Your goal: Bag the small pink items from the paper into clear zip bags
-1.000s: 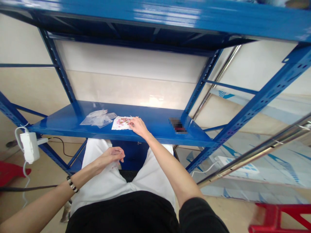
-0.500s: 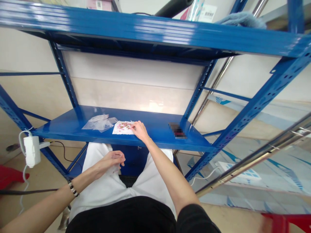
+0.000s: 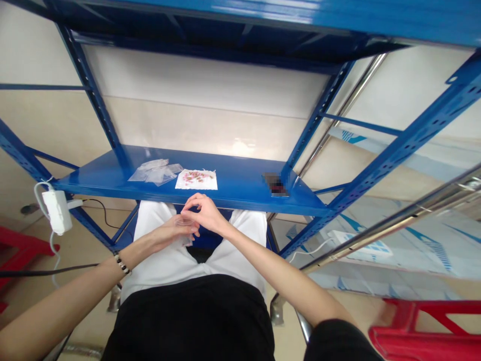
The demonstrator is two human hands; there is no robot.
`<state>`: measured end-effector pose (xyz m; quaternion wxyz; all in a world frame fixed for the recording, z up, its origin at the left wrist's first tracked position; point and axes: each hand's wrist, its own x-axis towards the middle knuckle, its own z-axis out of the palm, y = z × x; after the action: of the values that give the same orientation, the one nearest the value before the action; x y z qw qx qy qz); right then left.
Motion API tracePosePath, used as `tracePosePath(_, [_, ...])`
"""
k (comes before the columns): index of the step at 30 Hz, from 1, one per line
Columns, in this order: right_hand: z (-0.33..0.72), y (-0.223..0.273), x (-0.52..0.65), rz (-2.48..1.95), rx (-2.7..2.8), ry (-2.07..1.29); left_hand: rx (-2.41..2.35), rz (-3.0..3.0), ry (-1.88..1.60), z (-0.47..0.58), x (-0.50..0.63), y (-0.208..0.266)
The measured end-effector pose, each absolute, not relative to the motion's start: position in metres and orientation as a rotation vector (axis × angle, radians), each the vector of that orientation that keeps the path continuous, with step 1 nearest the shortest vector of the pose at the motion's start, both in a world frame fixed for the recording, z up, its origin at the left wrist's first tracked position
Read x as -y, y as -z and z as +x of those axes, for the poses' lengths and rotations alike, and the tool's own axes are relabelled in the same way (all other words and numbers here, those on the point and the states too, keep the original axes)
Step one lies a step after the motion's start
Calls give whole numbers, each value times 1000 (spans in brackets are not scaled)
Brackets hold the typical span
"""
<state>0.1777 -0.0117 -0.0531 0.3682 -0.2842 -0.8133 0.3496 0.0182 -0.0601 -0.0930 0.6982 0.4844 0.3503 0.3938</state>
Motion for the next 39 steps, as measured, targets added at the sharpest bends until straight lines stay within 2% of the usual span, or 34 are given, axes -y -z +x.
tracePosePath(15, [191,60,13,-728,1986,-1110,-682,1043,-890,16,61,81])
tracePosePath(20, [202,71,0,-848,1948,-903,-670,1020,-908,16,65,75])
tracePosePath(26, [227,73,-78,-1086,1873,-354,-629,1008,-919,23,68,76])
tracePosePath(32, [217,62,-152,-1418,1915,-311,-714,1019,-954,23,65,84])
tracePosePath(39, [197,67,-169,-1711,1945,-164,-845,950,-973,19,57,90])
